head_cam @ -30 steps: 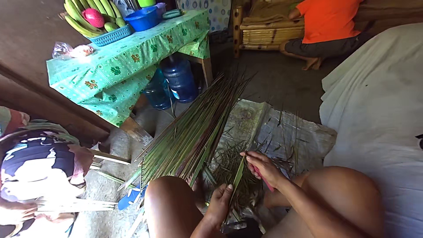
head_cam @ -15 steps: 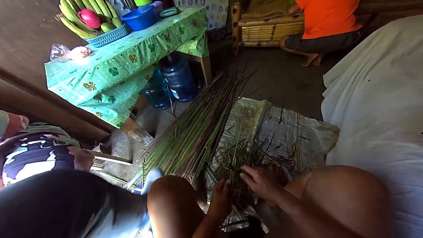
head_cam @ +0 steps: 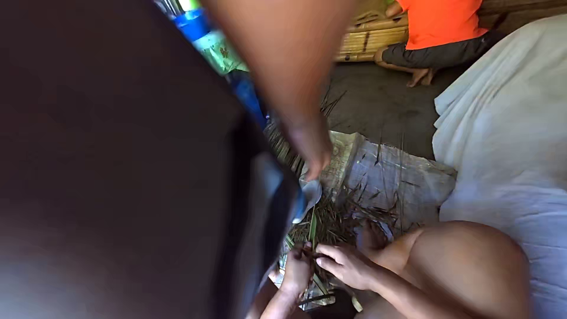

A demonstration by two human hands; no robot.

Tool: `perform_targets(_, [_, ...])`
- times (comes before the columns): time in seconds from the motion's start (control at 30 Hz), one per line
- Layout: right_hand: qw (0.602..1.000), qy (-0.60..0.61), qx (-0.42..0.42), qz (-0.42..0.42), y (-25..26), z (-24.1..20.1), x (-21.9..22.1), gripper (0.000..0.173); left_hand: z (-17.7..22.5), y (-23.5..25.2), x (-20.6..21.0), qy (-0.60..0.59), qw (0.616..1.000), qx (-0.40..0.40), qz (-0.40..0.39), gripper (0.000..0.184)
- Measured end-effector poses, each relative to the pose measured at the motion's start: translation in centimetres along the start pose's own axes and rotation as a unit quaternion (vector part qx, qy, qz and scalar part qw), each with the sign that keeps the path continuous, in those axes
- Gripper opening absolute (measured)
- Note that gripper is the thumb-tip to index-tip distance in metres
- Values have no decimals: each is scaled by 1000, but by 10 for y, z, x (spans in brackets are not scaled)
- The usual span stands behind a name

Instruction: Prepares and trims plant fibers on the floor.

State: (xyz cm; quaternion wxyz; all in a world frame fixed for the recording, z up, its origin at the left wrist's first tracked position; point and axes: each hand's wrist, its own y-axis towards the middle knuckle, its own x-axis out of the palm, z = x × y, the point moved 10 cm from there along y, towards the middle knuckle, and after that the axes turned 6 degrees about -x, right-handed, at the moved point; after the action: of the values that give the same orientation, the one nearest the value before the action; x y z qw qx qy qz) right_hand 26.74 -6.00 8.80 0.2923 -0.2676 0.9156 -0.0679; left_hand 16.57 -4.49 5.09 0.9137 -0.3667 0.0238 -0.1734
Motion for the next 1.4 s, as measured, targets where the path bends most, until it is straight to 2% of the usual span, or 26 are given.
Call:
perform_targets(0.13, [1000,-8,10,-12,-2,-1,1,35,-4,0,1,21,1000,-1,-9,29])
perform_targets(0.37, [999,-25,2,48,-2,-2,-8,36,-1,-5,4,-14,1000,-2,-25,26])
perform_targets(0.9, [999,-39,22,20,1,-3,-8,37,-4,-3,2,-34,999,-14,-29,24])
perform_targets(1.2, [998,-46,10,48,1,-1,-9,37,0,-4,4,-58,998,-1,-31,25])
perform_targets(1.4, [994,-44,53,87,3,13,-27,41,1,-7,5,-40,998,0,-48,27])
